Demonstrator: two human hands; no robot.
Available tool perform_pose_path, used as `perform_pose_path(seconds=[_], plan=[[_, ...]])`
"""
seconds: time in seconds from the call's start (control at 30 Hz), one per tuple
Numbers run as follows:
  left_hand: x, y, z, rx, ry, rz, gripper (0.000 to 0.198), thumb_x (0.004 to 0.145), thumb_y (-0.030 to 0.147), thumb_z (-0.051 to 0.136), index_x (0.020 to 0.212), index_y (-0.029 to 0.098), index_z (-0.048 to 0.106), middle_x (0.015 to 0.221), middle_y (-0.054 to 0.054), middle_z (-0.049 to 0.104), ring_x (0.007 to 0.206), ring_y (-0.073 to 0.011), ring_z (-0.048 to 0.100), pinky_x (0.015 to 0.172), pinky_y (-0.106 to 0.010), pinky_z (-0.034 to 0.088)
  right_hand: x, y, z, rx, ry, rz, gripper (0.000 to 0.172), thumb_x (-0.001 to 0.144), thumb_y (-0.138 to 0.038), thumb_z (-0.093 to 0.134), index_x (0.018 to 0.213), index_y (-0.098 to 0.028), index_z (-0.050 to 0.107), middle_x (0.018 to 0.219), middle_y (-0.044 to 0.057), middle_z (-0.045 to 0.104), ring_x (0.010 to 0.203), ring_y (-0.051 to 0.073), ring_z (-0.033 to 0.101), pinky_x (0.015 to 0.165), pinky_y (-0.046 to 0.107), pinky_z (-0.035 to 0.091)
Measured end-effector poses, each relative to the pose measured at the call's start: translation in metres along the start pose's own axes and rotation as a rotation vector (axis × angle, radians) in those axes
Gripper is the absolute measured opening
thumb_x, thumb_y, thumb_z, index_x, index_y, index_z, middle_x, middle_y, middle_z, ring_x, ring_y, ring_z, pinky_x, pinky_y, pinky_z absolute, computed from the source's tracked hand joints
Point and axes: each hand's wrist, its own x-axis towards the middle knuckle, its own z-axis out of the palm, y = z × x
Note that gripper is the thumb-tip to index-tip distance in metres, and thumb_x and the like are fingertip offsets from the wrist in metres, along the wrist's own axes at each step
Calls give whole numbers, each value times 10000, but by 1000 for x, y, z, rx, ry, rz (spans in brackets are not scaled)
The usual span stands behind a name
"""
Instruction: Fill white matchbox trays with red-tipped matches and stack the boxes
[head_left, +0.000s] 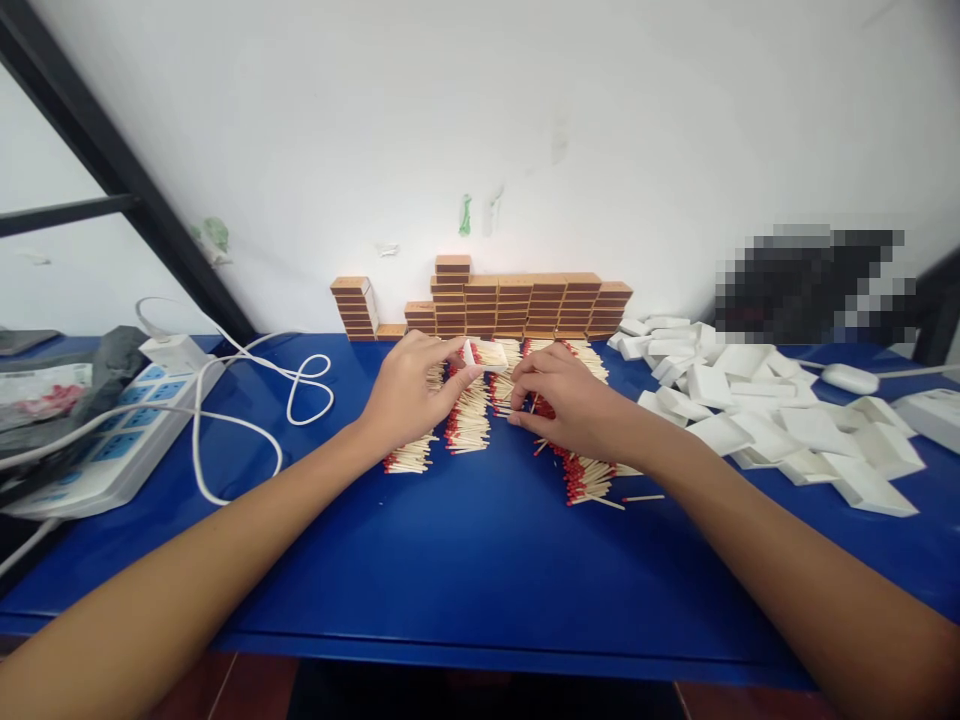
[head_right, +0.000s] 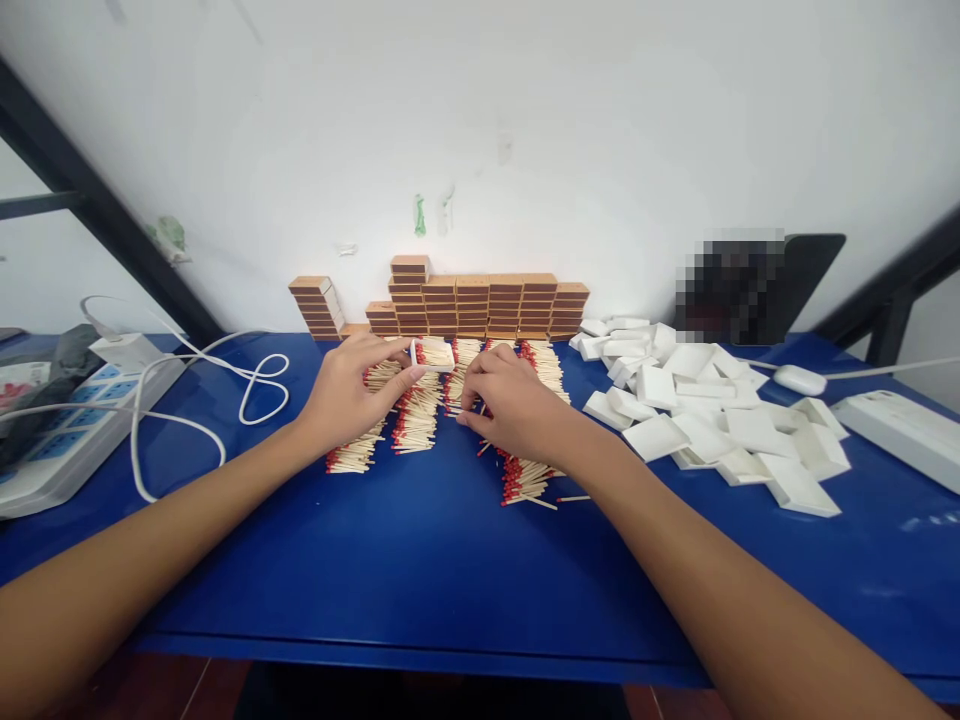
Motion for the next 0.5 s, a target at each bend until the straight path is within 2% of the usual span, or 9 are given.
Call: perform_pose_path(seconds=[0.3, 0.4, 0.5], plan=[[1, 0, -1, 4, -8, 14, 356, 1029, 518, 640, 1132, 205, 777, 918, -29, 791, 868, -214, 642, 866, -363, 488, 1, 4, 0, -24, -6, -3, 134, 940, -204, 713, 808, -204, 700, 1143, 116, 703, 1104, 298, 549, 975, 473, 437], [1, -1, -1, 10, -19, 10, 335, 1024, 499, 655, 1131, 207, 782, 919, -28, 791, 864, -214, 632, 852, -360, 482, 1, 6, -9, -16, 50, -8, 160, 965, -225, 688, 808, -215, 715, 1142, 116, 707, 1119, 303, 557, 997, 490, 434], [0, -3, 1, -11, -14, 5, 349, 1006, 483, 689, 1208, 209, 771, 938, -28, 795, 884, -216, 648, 874, -366, 487, 1, 6, -20, -19, 168, -7, 171, 987, -279, 679, 825, -231, 705, 1147, 115, 715, 1148, 318, 549, 1007, 511, 440]])
